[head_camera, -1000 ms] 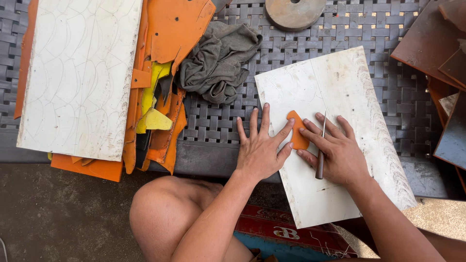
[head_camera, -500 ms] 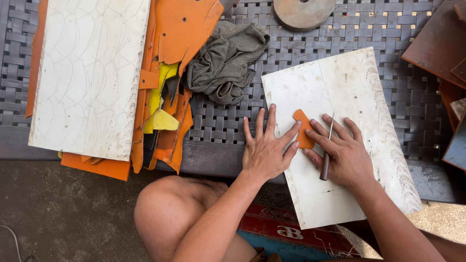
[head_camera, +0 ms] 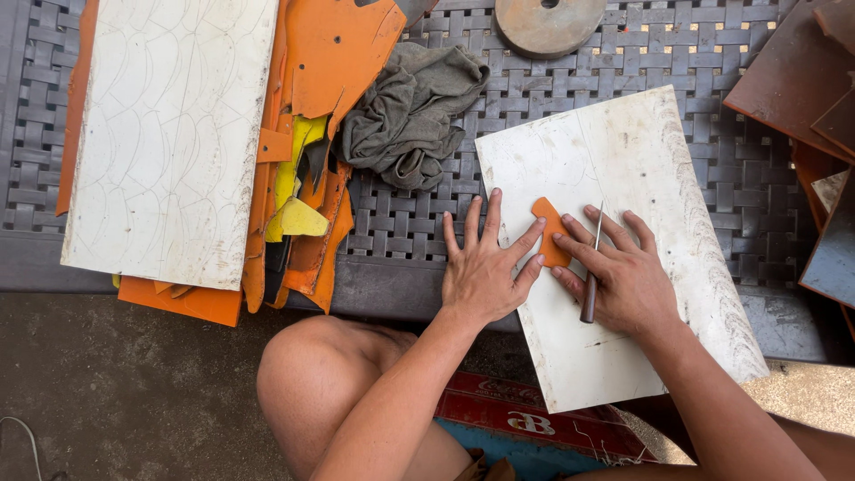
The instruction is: The person uses a sharp tool to carve and shape an orange leather piece on a white board. They repeatedly adjust the piece and use the tool to refine the edges and curves of the leather.
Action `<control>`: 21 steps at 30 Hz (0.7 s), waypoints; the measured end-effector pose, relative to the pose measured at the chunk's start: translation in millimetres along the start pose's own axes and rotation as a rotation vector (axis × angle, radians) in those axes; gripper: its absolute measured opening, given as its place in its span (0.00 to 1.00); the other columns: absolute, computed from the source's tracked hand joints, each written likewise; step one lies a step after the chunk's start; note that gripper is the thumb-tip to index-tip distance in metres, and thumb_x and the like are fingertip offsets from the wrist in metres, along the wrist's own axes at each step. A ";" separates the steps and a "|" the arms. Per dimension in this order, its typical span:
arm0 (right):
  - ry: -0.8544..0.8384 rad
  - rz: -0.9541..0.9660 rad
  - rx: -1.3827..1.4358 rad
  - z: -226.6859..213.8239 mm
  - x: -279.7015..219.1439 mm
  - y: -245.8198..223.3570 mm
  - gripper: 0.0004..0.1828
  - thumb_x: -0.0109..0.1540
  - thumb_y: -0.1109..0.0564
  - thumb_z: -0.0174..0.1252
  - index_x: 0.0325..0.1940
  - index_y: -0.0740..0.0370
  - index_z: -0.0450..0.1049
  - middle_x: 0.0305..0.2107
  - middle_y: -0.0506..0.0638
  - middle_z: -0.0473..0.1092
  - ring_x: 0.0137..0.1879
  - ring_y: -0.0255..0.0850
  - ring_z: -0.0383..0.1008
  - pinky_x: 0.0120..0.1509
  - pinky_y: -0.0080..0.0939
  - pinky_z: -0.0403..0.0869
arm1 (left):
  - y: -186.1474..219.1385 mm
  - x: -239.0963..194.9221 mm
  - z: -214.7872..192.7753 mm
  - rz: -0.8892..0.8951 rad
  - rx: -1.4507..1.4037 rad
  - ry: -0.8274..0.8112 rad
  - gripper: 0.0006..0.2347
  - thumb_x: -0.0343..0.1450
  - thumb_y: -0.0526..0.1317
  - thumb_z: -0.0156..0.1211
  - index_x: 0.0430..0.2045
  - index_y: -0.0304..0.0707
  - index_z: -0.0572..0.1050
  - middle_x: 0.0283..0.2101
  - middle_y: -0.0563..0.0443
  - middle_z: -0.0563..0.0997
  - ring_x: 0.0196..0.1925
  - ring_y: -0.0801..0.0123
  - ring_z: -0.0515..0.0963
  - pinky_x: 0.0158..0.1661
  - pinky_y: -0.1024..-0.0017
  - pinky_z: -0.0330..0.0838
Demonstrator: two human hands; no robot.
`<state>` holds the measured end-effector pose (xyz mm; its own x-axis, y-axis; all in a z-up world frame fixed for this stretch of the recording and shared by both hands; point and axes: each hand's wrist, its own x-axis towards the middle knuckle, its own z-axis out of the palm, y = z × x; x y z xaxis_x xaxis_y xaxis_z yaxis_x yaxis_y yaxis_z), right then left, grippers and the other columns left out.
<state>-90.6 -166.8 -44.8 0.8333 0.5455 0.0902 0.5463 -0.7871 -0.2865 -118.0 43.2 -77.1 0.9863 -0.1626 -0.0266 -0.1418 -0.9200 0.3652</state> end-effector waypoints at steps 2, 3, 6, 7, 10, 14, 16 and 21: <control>0.009 -0.006 0.007 -1.4 -0.9 -0.6 0.27 0.64 0.32 0.51 0.61 0.43 0.76 0.64 0.42 0.69 0.75 0.43 0.60 0.82 0.56 0.49 | 1.5 -0.6 -0.2 -0.003 -0.005 0.010 0.21 0.75 0.61 0.41 0.64 0.74 0.68 0.77 0.34 0.46 0.78 0.37 0.44 0.68 0.27 0.26; 0.017 -0.011 0.009 -2.0 -0.3 -0.7 0.27 0.64 0.32 0.51 0.61 0.43 0.76 0.65 0.42 0.68 0.75 0.43 0.60 0.82 0.56 0.49 | 1.6 -0.1 -0.7 -0.001 -0.009 0.022 0.22 0.74 0.61 0.41 0.64 0.74 0.68 0.77 0.34 0.46 0.78 0.37 0.44 0.68 0.27 0.26; 0.010 -0.009 -0.007 -3.1 -0.6 -2.3 0.27 0.64 0.32 0.50 0.61 0.43 0.76 0.64 0.41 0.68 0.75 0.43 0.59 0.82 0.56 0.48 | 2.2 0.4 -1.6 -0.004 -0.008 0.025 0.22 0.74 0.61 0.42 0.64 0.74 0.68 0.77 0.34 0.46 0.78 0.37 0.44 0.67 0.28 0.26; 0.014 -0.013 -0.004 -3.6 -1.1 -2.5 0.27 0.64 0.32 0.50 0.61 0.44 0.75 0.64 0.42 0.68 0.75 0.43 0.59 0.82 0.56 0.48 | 2.5 0.3 -1.5 -0.008 -0.006 0.021 0.22 0.74 0.61 0.42 0.64 0.74 0.68 0.77 0.35 0.47 0.78 0.38 0.44 0.67 0.28 0.26; 0.018 -0.021 0.004 -4.2 -3.3 -3.2 0.27 0.65 0.33 0.50 0.62 0.45 0.75 0.65 0.43 0.68 0.76 0.43 0.58 0.82 0.56 0.48 | 2.7 -0.6 -1.3 -0.016 0.010 0.017 0.21 0.74 0.61 0.42 0.64 0.75 0.68 0.78 0.35 0.46 0.78 0.39 0.44 0.69 0.28 0.26; 0.013 -0.017 0.001 -5.9 -2.0 -3.7 0.27 0.65 0.33 0.50 0.61 0.45 0.75 0.64 0.43 0.68 0.76 0.44 0.58 0.82 0.56 0.48 | 3.6 0.1 -2.6 -0.022 0.000 0.021 0.22 0.74 0.61 0.43 0.64 0.75 0.68 0.77 0.36 0.47 0.78 0.39 0.44 0.68 0.29 0.25; 0.010 -0.018 0.006 -6.4 -3.4 -4.8 0.27 0.65 0.33 0.50 0.61 0.45 0.75 0.64 0.43 0.68 0.76 0.44 0.58 0.82 0.56 0.48 | 4.1 -1.0 -2.4 -0.018 0.007 0.031 0.22 0.74 0.61 0.43 0.64 0.75 0.68 0.77 0.35 0.47 0.78 0.39 0.44 0.69 0.29 0.25; 0.026 -0.034 0.012 -6.0 -3.1 -3.9 0.28 0.65 0.34 0.51 0.62 0.47 0.75 0.65 0.43 0.68 0.76 0.45 0.58 0.82 0.57 0.49 | 3.5 0.0 -2.1 -0.018 0.005 0.030 0.22 0.74 0.61 0.42 0.64 0.75 0.68 0.77 0.36 0.47 0.78 0.39 0.45 0.68 0.29 0.25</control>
<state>-94.7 -167.2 -38.3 0.8164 0.5638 0.1249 0.5731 -0.7649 -0.2940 -118.4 40.7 -73.8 0.9908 -0.1351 -0.0047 -0.1244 -0.9246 0.3601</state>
